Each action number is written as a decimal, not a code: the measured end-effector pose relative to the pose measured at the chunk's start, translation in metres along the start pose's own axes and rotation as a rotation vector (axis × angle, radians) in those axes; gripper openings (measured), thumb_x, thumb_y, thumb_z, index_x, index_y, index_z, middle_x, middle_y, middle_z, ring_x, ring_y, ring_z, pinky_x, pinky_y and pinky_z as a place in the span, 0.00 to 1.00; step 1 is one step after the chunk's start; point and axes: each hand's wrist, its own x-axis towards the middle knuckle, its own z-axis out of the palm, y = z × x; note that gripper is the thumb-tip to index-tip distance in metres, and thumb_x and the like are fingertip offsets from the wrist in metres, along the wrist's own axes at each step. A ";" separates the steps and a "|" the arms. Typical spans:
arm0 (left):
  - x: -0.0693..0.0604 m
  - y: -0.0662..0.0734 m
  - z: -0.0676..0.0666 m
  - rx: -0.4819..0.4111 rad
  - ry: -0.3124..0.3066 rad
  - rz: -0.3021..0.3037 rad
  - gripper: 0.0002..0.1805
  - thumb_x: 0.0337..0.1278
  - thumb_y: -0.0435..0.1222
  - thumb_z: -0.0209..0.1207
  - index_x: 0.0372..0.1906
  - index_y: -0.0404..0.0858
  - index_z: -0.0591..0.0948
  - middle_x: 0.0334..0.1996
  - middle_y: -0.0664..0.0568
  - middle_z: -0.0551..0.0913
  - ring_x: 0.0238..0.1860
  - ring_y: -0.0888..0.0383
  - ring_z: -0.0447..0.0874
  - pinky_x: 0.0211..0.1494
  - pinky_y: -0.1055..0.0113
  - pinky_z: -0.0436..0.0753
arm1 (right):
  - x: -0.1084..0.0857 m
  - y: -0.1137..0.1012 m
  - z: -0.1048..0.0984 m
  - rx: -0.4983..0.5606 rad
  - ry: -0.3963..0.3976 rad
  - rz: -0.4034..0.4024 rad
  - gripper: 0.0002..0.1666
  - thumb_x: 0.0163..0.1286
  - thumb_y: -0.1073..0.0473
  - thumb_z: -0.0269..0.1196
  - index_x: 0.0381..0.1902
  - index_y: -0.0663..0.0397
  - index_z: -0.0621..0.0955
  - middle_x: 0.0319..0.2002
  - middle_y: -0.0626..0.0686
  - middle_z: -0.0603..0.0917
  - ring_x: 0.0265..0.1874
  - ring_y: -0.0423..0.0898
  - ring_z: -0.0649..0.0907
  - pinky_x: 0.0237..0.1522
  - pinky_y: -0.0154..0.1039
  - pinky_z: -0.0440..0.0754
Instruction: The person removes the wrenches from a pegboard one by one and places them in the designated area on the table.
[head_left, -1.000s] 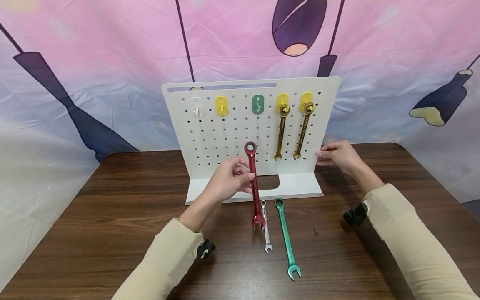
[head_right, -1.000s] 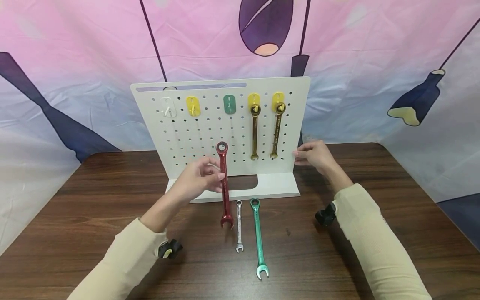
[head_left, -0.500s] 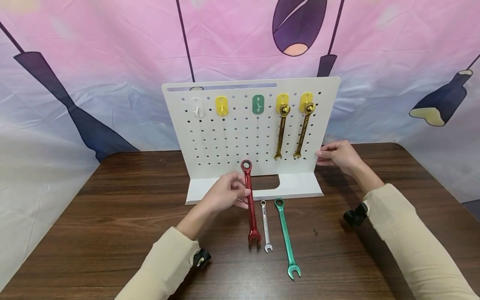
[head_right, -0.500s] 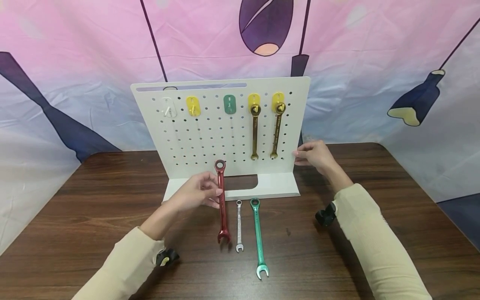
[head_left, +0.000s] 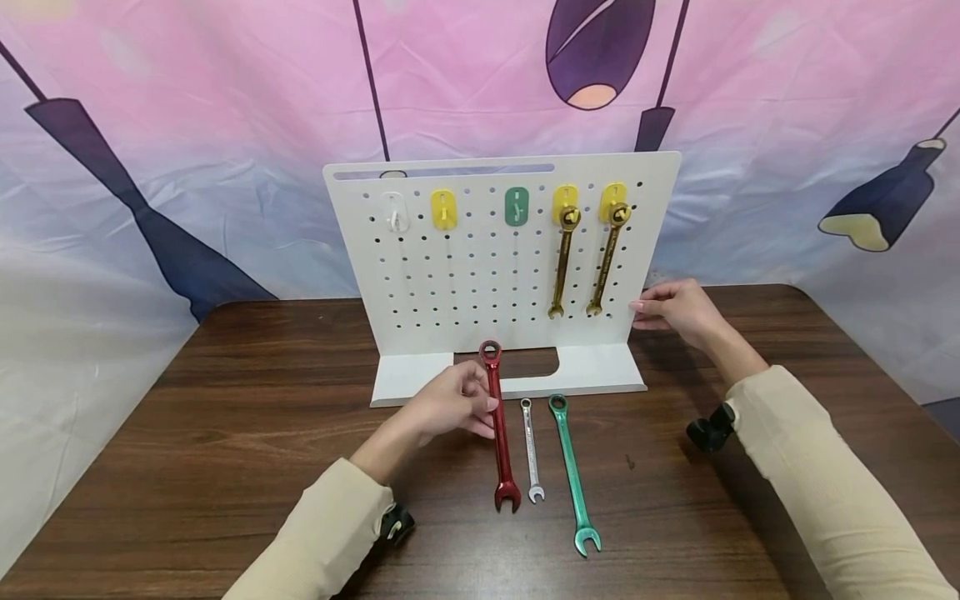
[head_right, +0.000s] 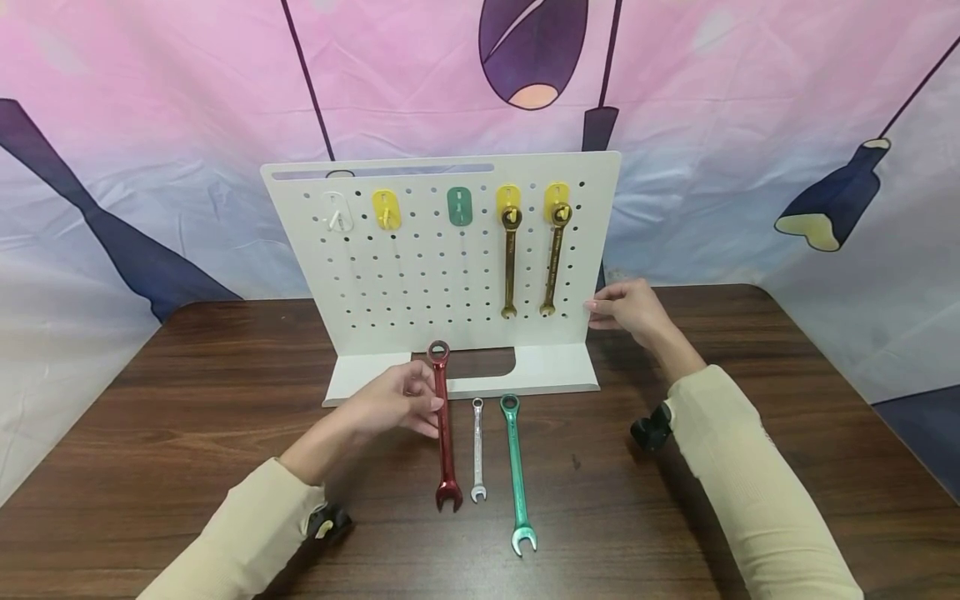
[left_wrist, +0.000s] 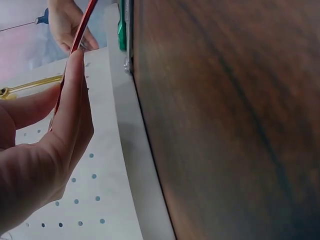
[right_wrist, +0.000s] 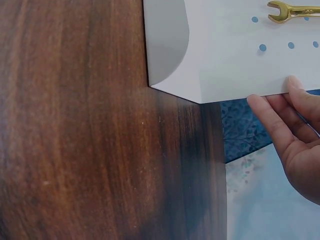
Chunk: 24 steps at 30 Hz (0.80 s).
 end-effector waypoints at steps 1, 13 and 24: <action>0.000 -0.001 0.000 -0.007 -0.005 -0.006 0.07 0.57 0.18 0.48 0.40 0.25 0.65 0.27 0.41 0.74 0.23 0.54 0.79 0.33 0.58 0.86 | 0.000 0.000 0.000 0.000 0.000 0.001 0.14 0.65 0.70 0.55 0.43 0.82 0.73 0.39 0.59 0.75 0.31 0.47 0.84 0.46 0.47 0.81; -0.001 -0.009 0.001 -0.016 -0.070 -0.059 0.08 0.55 0.16 0.46 0.39 0.24 0.64 0.25 0.43 0.74 0.23 0.54 0.78 0.34 0.58 0.86 | -0.001 0.000 0.000 -0.025 0.002 0.010 0.15 0.66 0.69 0.55 0.44 0.82 0.72 0.42 0.61 0.73 0.32 0.46 0.83 0.49 0.50 0.79; -0.003 -0.014 0.003 -0.007 -0.105 -0.106 0.05 0.55 0.16 0.47 0.36 0.23 0.67 0.21 0.44 0.75 0.21 0.55 0.79 0.34 0.58 0.86 | -0.001 -0.001 0.000 -0.029 0.003 0.009 0.13 0.66 0.70 0.55 0.43 0.80 0.74 0.43 0.64 0.74 0.32 0.47 0.83 0.48 0.49 0.80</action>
